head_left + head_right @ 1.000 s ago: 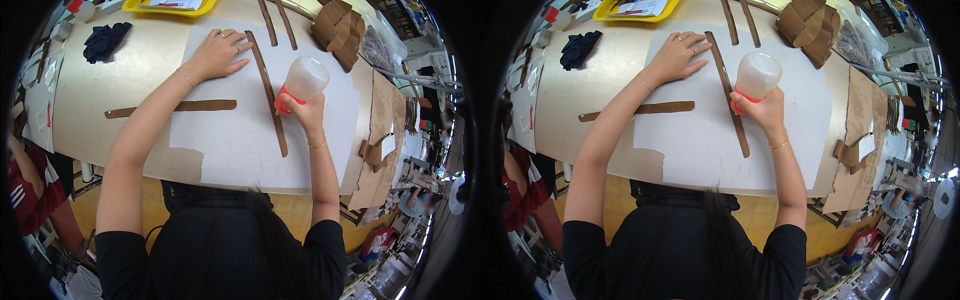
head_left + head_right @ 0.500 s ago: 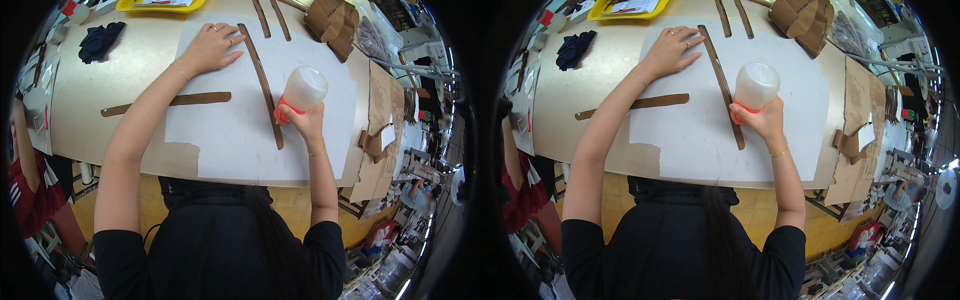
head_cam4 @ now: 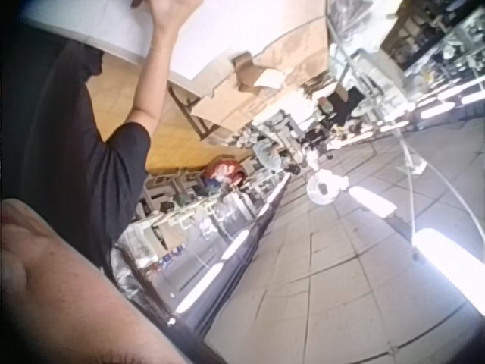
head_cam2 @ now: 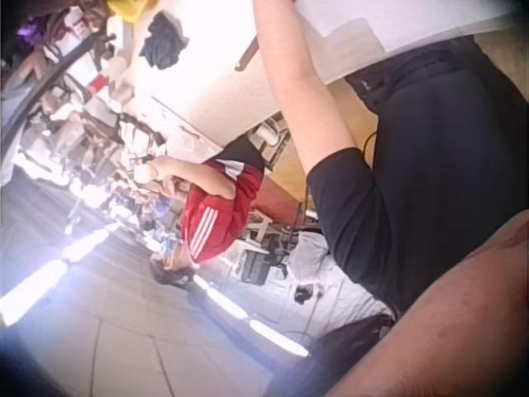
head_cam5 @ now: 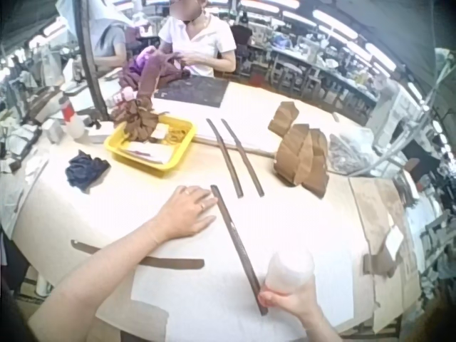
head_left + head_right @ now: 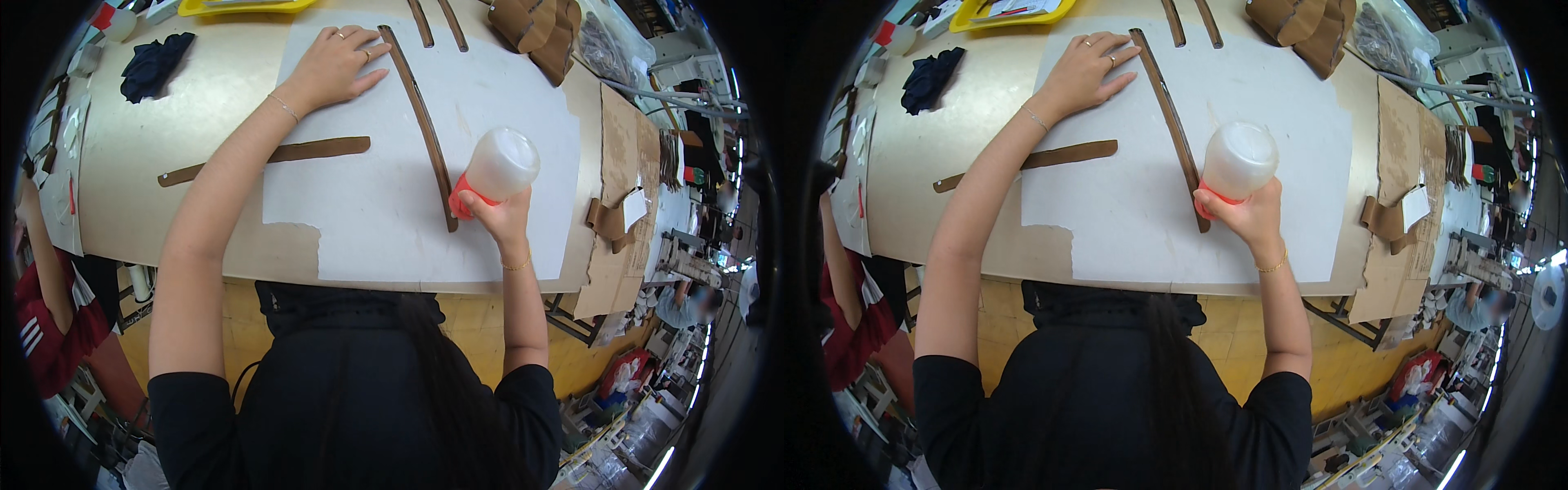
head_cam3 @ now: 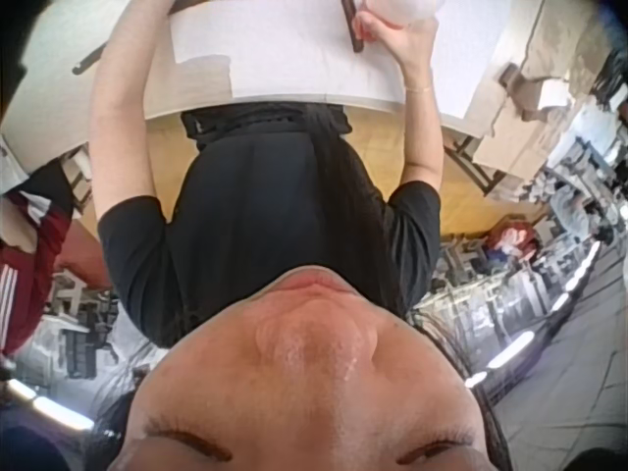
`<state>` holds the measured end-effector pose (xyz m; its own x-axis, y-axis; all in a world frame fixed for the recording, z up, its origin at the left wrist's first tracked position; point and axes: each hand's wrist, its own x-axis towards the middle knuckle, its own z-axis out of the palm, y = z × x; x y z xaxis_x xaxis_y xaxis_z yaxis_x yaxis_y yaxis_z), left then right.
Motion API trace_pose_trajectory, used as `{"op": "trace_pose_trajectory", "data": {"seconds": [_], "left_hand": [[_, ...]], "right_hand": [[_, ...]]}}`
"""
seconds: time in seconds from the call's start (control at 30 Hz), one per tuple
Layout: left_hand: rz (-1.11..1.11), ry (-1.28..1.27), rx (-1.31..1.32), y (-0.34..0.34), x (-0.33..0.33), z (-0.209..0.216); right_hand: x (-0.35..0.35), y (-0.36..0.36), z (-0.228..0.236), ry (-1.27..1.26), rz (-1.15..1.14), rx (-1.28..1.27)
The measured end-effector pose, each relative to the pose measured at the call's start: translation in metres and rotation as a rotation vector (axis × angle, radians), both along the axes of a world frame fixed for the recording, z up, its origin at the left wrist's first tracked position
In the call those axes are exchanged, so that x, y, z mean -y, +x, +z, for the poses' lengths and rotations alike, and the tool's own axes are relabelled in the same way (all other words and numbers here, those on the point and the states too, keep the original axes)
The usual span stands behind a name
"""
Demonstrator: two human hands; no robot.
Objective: The person applies liquid adhesive from a squeeze bottle to the edges of brown leather pieces and to long leather strips on a worktable. They handle the pieces one at a time, turning them over and aligning edges while applying glue along seams.
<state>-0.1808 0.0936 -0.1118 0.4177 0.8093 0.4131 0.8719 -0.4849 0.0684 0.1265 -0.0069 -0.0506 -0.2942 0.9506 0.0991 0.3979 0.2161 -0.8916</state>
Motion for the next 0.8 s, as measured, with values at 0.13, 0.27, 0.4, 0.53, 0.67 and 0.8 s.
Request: {"op": "trace_pose_trajectory", "data": {"seconds": [0.13,0.27,0.4,0.53,0.67,0.8], "left_hand": [[-0.003,0.018,-0.012,0.0,-0.001,-0.002],[-0.002,0.024,-0.021,-0.001,0.0,-0.002],[-0.011,0.023,-0.026,-0.001,-0.001,-0.001],[0.0,0.055,-0.056,0.0,-0.002,-0.004],[0.0,0.102,-0.057,-0.002,-0.003,-0.008],[0.003,0.099,-0.051,-0.002,-0.002,-0.008]], "right_hand": [[0.013,0.008,-0.004,0.023,-0.069,-0.041],[0.028,0.019,-0.014,0.007,-0.117,-0.1],[0.047,0.021,-0.027,0.035,-0.218,-0.24],[0.059,0.024,-0.034,0.08,-0.229,-0.217],[0.058,0.018,-0.024,-0.031,-0.25,-0.376],[0.051,0.021,-0.025,0.005,-0.277,-0.415]]}}
